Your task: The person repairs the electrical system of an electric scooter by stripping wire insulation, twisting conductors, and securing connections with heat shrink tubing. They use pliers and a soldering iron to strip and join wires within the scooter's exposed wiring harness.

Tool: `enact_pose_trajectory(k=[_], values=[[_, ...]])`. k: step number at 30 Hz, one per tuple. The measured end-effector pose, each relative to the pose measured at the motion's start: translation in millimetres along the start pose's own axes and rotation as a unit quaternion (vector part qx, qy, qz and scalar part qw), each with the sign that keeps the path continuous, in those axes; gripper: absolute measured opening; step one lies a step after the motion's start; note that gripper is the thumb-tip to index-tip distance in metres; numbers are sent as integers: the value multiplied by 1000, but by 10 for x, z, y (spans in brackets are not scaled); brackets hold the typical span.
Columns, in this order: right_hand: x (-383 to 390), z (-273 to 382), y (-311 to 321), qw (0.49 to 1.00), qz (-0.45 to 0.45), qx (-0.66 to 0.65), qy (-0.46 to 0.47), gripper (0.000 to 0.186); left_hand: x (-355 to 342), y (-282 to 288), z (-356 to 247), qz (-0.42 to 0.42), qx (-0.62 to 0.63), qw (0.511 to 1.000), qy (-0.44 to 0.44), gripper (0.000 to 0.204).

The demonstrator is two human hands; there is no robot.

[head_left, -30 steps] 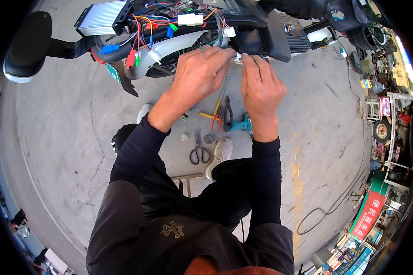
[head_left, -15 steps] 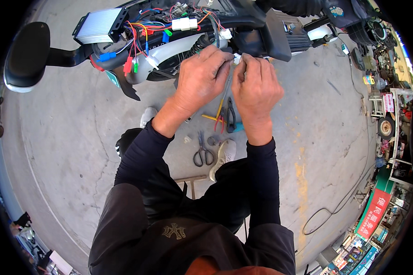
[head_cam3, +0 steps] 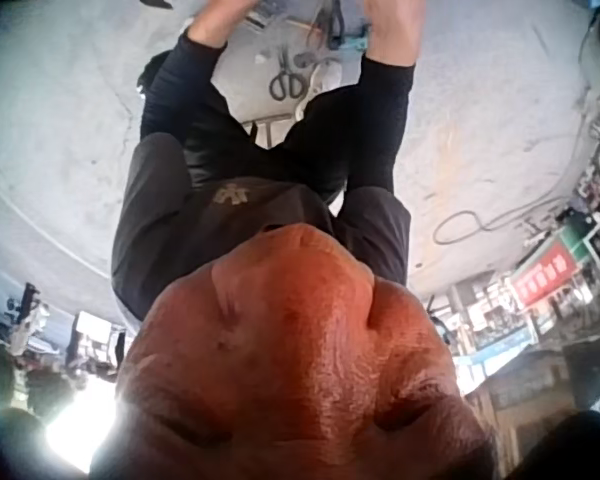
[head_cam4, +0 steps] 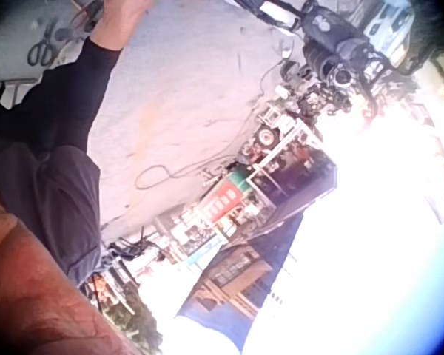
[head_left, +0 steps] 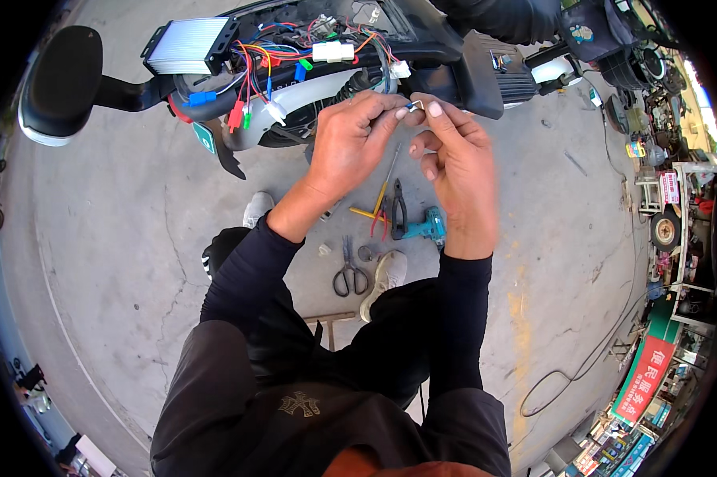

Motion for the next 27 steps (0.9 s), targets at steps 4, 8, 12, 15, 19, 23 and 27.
enact_pose_trajectory(k=[4, 8, 12, 15, 19, 23, 27], values=[[-46, -73, 0, 1000, 20, -21, -10, 31, 10, -7, 24, 1, 10, 1000, -11, 11], [-71, -130, -13, 997, 51, -63, -9, 30, 14, 58, 61, 21, 17, 999, 24, 13], [-109, -183, 18, 997, 59, -51, 7, 28, -26, 109, 29, 47, 6, 999, 19, 13], [-93, -175, -11, 999, 21, -13, 38, 24, -17, 112, 29, 53, -4, 998, 12, 12], [-98, -203, -71, 996, -21, 1, 92, 19, -31, 103, 13, 43, -2, 999, -3, 12], [-88, -212, -138, 991, -57, 7, 117, 17, -29, 98, 9, 43, -1, 999, 0, 11], [-82, -289, -152, 986, -66, 3, 151, 18, -32, 80, -16, 40, -11, 999, -12, 11]])
Point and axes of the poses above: each hand's wrist, its own x-axis away from the middle knuckle, its own y-axis out of the back of the hand, z = x × y, the point moved 3 cm from there along -x, towards the middle knuckle, and after that the axes turned 5 degrees about -y, right-handed, at the moved point
